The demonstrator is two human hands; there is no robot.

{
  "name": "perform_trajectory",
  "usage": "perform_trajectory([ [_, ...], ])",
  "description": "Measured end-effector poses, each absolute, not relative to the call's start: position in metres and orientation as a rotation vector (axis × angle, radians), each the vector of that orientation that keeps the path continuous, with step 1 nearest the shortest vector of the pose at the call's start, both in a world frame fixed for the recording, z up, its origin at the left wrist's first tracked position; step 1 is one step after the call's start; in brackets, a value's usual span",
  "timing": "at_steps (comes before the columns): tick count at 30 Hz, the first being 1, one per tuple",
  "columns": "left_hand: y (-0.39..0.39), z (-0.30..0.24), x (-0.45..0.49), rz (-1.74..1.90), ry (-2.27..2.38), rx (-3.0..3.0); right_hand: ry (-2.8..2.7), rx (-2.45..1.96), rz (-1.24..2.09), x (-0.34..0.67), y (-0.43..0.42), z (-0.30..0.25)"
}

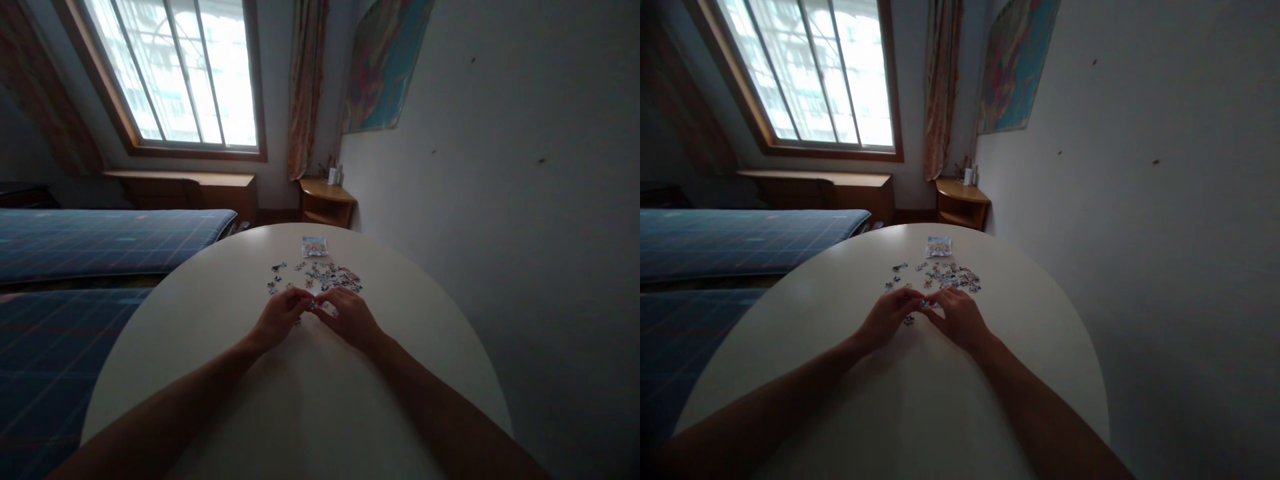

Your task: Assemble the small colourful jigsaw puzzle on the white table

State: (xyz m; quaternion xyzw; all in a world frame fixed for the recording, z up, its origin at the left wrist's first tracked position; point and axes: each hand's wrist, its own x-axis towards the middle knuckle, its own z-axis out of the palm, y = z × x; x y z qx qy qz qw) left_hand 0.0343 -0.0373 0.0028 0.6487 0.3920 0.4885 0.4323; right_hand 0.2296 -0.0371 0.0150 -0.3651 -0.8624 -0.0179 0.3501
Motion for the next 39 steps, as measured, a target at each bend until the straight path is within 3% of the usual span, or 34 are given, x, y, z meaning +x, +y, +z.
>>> perform_trajectory([
  [22, -0.036, 0.002, 0.024, 1.167, 0.992, 2.124, -2.311, -0.927, -0.039, 0.242, -0.030, 0.015],
  [39, -0.033, -0.004, 0.023, 1.150, 1.165, 2.139, -2.297, -0.936, 0.007, 0.241, -0.032, 0.015],
])
